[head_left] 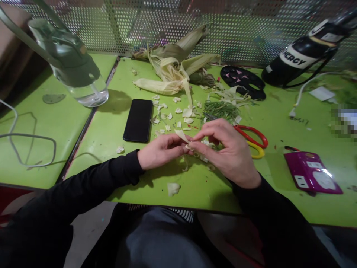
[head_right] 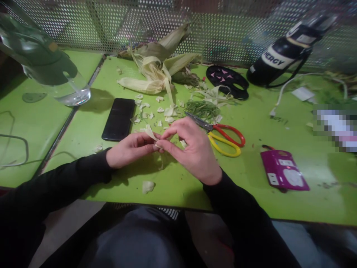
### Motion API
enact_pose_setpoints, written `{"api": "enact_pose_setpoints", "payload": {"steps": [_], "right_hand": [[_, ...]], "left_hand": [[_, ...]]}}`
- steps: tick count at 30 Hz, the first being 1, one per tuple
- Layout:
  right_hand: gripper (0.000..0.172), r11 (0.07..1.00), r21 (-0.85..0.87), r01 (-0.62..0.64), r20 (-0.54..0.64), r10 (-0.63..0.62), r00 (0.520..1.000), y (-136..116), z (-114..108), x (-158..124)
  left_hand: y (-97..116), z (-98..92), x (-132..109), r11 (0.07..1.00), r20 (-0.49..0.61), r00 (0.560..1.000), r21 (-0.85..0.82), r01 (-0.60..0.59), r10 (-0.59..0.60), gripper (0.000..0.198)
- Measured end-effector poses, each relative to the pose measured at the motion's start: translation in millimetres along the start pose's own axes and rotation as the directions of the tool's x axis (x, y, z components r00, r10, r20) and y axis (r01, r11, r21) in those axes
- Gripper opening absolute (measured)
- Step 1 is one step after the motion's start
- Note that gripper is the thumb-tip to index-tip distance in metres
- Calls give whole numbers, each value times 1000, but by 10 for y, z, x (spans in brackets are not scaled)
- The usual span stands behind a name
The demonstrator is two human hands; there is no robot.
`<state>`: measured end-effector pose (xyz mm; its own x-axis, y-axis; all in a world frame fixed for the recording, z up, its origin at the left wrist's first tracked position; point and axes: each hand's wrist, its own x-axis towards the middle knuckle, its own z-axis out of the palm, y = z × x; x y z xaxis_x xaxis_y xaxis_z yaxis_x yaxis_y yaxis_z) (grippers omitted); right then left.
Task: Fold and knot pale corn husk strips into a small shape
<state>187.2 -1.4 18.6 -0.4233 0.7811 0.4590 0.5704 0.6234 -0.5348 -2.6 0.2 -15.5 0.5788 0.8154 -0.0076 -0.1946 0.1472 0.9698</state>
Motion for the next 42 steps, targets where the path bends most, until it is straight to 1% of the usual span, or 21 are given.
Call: {"api": "enact_pose_setpoints", "payload": {"steps": [2,3,6,8,11,13,18,21,24,26,28,31,34,37,42], "right_hand": [[18,1000,-29,-4,-6,4,1000,-2,3,-2],[19,1000,-32,-1,-3,1,1000,-3,10,-5],[7,999,46,-23,-6,23,1000,-9,37,-9],[7,993,108,-49,1,49,999,-10,42,-6],[9,996,90,-5,54,0,999,-6,32,-4],[10,998,59,28,49,-31,998,-1,32,-11],[2,990,138,-19,-44,26,999,14,80,-39],[4,994,111,-3,-19,5,1000,17,77,-34],[11,1000,-16,-21,33,21,999,27,25,-8],[13,997,-51,-58,47,60,997,40,-3,9],[12,996,-14,-85,57,85,995,50,-1,14],[11,995,54,-88,79,84,993,47,52,1],[11,994,71,-85,74,79,994,34,102,-19],[9,995,64,-73,42,71,997,33,113,-32],[10,999,35,-20,-46,22,999,53,113,-47]], "left_hand": [[12,6,-9,998,8,1000,56,21,-22,9],[15,11,-14,996,17,999,86,34,-35,10],[8,26,-27,990,62,996,136,49,-58,12],[-2,32,-33,988,88,994,144,48,-61,11],[-12,28,-39,983,76,994,169,70,-84,16],[-13,26,-44,981,61,993,174,89,-101,18],[16,75,-63,984,97,988,148,102,-117,16],[36,107,-72,983,100,986,145,116,-131,13],[48,106,-70,987,51,989,81,136,-140,11],[58,94,-68,991,-2,991,18,133,-133,12],[74,88,-67,991,-48,991,-36,125,-127,16],[98,98,-66,987,-75,987,-79,137,-143,13],[99,110,-56,986,-54,987,-86,146,-151,19],[77,99,-46,987,-4,990,-81,139,-140,20],[88,81,-51,984,67,986,-89,156,-150,17]]}}
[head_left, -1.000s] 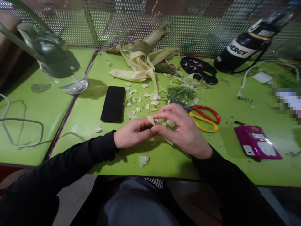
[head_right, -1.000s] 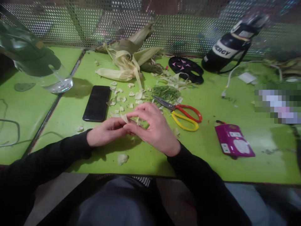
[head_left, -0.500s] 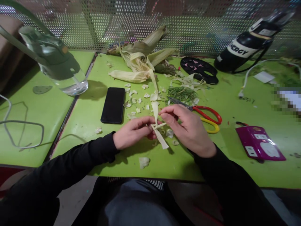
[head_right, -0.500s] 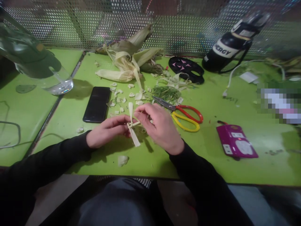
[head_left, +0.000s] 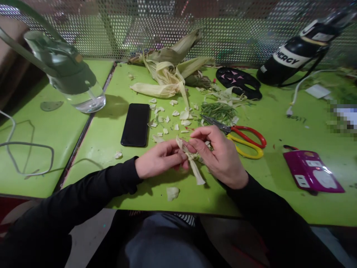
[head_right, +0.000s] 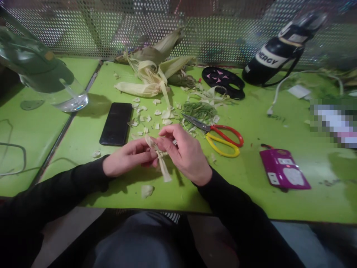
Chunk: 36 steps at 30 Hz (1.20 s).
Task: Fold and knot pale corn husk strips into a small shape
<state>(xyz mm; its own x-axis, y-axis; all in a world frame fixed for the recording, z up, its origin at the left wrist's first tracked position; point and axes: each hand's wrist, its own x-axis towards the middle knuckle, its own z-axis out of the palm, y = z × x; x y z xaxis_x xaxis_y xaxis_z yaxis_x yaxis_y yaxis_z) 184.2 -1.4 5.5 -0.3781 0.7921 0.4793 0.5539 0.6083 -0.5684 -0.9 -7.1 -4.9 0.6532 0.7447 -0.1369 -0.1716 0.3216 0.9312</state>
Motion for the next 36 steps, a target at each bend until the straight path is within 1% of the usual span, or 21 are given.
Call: {"api": "enact_pose_setpoints", "payload": {"steps": [2,5,7,9,10,12,14,15,17,19,20,21,24,28,30,32,35,36], "right_hand": [[10,999,-26,32,-47,-33,998,-2,16,-13],[7,998,-29,48,-115,-51,992,-21,50,-44],[6,1000,3,24,-140,-23,990,-34,63,-63],[7,998,57,-31,-141,39,989,-39,57,-70],[8,992,102,-69,-127,82,989,-38,44,-66],[14,958,242,-156,-74,178,981,-28,-3,-40],[25,888,384,-252,27,262,965,-13,-66,3],[30,857,419,-298,92,287,954,-7,-97,27],[32,846,401,-352,211,289,934,0,-144,69],[22,875,344,-340,282,250,926,-7,-160,95],[16,887,331,-321,291,228,929,-16,-157,101],[14,890,334,-310,290,216,932,-28,-147,104],[22,845,403,-352,281,252,926,-68,-101,93],[23,755,482,-445,320,321,891,-90,-49,66],[21,719,505,-477,337,345,876,-83,-27,52],[19,708,517,-481,310,369,876,-73,-4,41],[19,738,505,-448,202,403,892,-60,8,35],[20,745,493,-449,188,413,891,-55,-3,37]], "left_hand": [[12,7,-9,1000,13,1000,-7,24,-24,16],[5,21,-18,998,-5,998,-30,59,-59,25],[-14,28,-18,995,5,996,-48,88,-88,30],[-31,31,-17,991,42,992,-60,117,-115,31],[-37,31,-15,990,52,991,-69,125,-122,31],[-40,30,-12,987,35,992,-104,123,-120,29],[-39,25,-9,982,-1,994,-156,108,-110,25],[-38,22,-8,979,-18,995,-180,96,-101,23],[-38,14,-5,976,-39,996,-206,71,-81,20],[-36,8,-2,982,-43,998,-185,46,-55,19],[-33,7,-1,986,-39,998,-160,36,-43,19],[-29,6,1,991,-31,999,-129,30,-34,20],[-14,7,6,998,-4,999,-53,40,-40,26],[-25,7,12,994,-3,997,-84,74,-75,37],[-40,4,10,991,4,997,-103,83,-82,37],[-50,3,3,989,9,996,-111,93,-93,34],[-40,8,-9,987,3,993,-106,117,-117,27],[-32,11,-11,988,-8,993,-99,118,-119,24]]}}
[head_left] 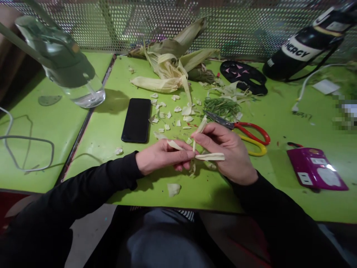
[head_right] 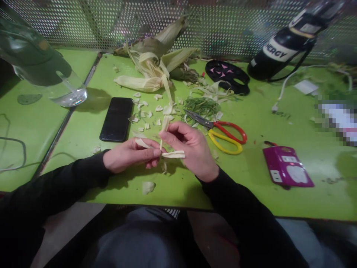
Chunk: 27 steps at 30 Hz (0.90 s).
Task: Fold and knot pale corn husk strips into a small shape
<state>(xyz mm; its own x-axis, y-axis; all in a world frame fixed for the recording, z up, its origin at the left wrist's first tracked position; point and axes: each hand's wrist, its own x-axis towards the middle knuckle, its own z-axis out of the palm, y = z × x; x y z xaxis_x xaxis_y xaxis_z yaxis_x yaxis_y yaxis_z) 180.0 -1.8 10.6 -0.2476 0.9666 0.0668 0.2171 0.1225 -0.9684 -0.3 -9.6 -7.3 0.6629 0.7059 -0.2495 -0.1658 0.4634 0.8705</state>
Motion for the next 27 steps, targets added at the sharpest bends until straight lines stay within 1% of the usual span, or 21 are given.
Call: {"api": "enact_pose_setpoints", "payload": {"steps": [1,2,4,5,6,7,9,11,12,14,17,19,21,23,26,27], "right_hand": [[22,1000,-15,-17,8,17,1000,-7,-19,3],[25,998,-31,-46,39,47,998,-19,-44,7],[35,990,-88,-110,136,121,983,-45,-103,16],[40,983,-140,-116,174,140,975,-56,-129,21],[39,970,-223,-98,189,142,972,-64,-146,24],[37,950,-307,-56,166,112,980,-67,-155,25],[29,906,-420,53,128,2,992,-65,-147,24],[25,884,-444,144,121,-100,988,-67,-129,17],[23,883,-439,167,127,-124,984,-74,-126,14],[23,883,-435,175,125,-133,983,-106,-143,10],[25,870,-462,173,108,-139,984,-160,-216,23],[25,839,-508,195,131,-149,980,-166,-260,45],[21,783,-575,238,182,-161,970,-138,-276,67],[24,690,-654,311,238,-202,950,-87,-261,80],[27,504,-759,413,304,-287,908,-17,-209,71],[26,469,-770,431,319,-302,898,-4,-190,63]], "left_hand": [[10,3,-1,1000,-17,1000,10,-4,4,21],[21,5,1,1000,-51,999,16,-17,17,18],[39,2,12,998,-153,986,16,-57,59,12],[46,-4,21,997,-203,976,14,-75,77,9],[50,-12,30,996,-240,967,12,-85,85,7],[53,-21,38,996,-263,961,10,-89,89,6],[55,-35,49,996,-267,960,18,-83,85,7],[64,-39,50,996,-260,962,54,-74,85,9],[74,-37,46,994,-270,959,84,-65,86,10],[105,-32,35,986,-312,943,152,-70,115,9],[161,-33,17,960,-376,903,252,-119,210,7],[181,-51,12,932,-359,893,331,-148,270,6],[173,-80,15,888,-301,899,426,-172,318,6],[138,-111,23,846,-240,906,497,-194,349,9],[70,-130,35,826,-182,914,517,-225,364,16],[51,-126,36,822,-177,913,521,-229,367,17]]}}
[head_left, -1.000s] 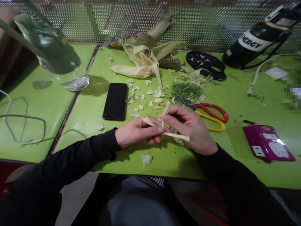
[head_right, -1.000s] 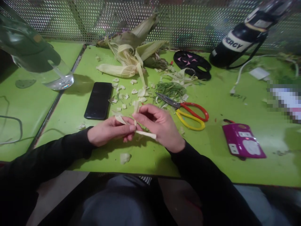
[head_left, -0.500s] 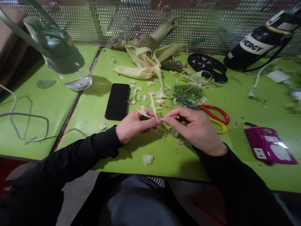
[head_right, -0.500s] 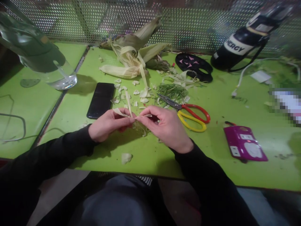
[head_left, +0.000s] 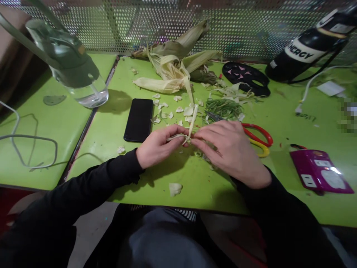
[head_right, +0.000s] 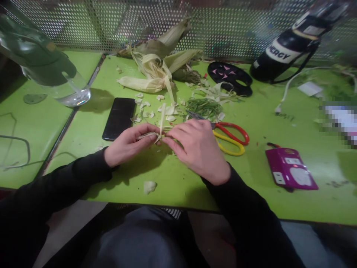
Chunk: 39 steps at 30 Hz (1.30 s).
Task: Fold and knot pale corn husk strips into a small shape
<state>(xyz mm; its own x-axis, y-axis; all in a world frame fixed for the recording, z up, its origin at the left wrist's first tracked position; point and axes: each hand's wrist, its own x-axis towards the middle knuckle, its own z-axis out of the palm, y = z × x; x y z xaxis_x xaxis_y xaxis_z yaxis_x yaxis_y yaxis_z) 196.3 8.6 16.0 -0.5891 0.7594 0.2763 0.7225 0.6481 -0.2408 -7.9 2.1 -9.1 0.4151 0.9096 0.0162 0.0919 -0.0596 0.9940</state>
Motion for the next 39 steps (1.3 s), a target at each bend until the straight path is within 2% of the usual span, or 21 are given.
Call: {"api": "enact_pose_setpoints", "payload": {"steps": [3,6,11,16,21,24,28,34,39], "right_hand": [[21,995,96,-3,22,1,1000,-49,35,-8],[19,971,236,-30,43,21,999,-95,50,-2],[16,969,242,-39,37,31,999,-128,63,10],[16,965,254,-59,36,52,998,-160,45,3],[17,961,260,-91,24,88,996,-189,41,-12],[16,966,246,-75,-7,79,997,-189,58,-16],[16,966,250,-65,-15,71,997,-175,82,-12],[16,959,276,-57,37,49,998,-161,76,-5],[19,948,309,-81,65,64,996,-173,16,-15]], "left_hand": [[-7,44,-15,999,-24,999,-28,33,-34,16],[5,83,-16,975,-39,993,-195,106,-115,9],[6,103,1,932,-99,984,-348,102,-145,10],[52,72,15,926,-112,970,-338,167,-216,14],[113,39,19,919,-144,963,-358,163,-227,15],[105,26,19,905,-91,974,-398,153,-205,12],[42,17,26,885,-1,981,-433,172,-191,27],[68,18,33,920,-5,980,-347,183,-197,11],[145,6,26,928,16,976,-307,210,-215,10]]}}
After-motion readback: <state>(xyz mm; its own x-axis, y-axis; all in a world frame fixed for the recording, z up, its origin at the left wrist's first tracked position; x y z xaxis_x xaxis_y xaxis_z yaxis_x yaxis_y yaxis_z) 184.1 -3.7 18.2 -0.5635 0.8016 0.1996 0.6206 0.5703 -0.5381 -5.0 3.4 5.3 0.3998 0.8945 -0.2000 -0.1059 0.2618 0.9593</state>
